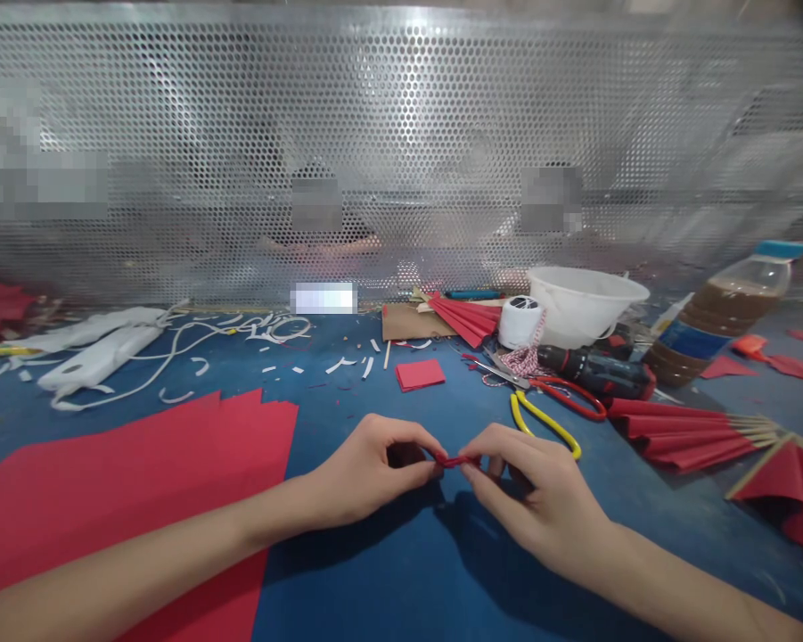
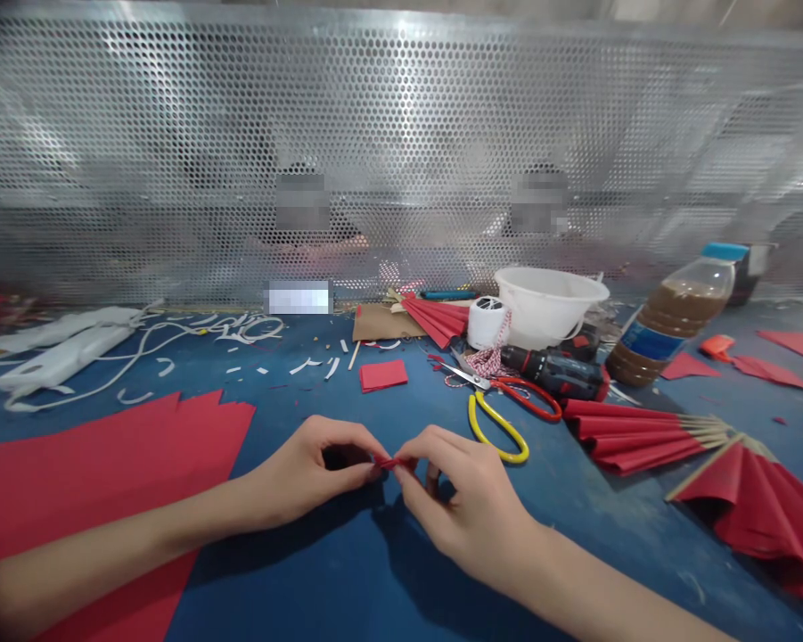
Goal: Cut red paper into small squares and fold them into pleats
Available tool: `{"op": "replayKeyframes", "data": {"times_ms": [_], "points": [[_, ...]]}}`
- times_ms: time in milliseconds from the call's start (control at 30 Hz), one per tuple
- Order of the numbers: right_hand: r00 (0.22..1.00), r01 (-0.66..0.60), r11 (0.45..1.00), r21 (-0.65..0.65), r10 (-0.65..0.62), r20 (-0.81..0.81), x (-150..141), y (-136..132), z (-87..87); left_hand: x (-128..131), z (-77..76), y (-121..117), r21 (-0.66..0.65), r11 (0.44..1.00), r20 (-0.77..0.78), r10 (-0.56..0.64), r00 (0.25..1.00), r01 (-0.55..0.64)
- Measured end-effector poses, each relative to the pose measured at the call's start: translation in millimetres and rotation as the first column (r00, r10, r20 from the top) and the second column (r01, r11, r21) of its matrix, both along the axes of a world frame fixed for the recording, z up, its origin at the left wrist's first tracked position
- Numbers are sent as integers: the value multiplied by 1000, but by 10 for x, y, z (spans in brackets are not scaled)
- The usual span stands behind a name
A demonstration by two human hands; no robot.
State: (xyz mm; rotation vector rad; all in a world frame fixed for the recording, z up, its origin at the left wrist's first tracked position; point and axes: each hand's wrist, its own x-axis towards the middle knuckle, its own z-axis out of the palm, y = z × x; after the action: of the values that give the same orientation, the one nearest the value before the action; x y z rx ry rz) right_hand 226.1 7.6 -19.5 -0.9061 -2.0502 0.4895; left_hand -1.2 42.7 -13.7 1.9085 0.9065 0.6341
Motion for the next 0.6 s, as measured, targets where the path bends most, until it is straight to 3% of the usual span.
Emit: {"op": "replayKeyframes", "data": {"times_ms": [600], "points": [[998,53,999,-13,-52,40,-3,0,-9,-3,-24,7,33,999,9,-2,1000,2]]}}
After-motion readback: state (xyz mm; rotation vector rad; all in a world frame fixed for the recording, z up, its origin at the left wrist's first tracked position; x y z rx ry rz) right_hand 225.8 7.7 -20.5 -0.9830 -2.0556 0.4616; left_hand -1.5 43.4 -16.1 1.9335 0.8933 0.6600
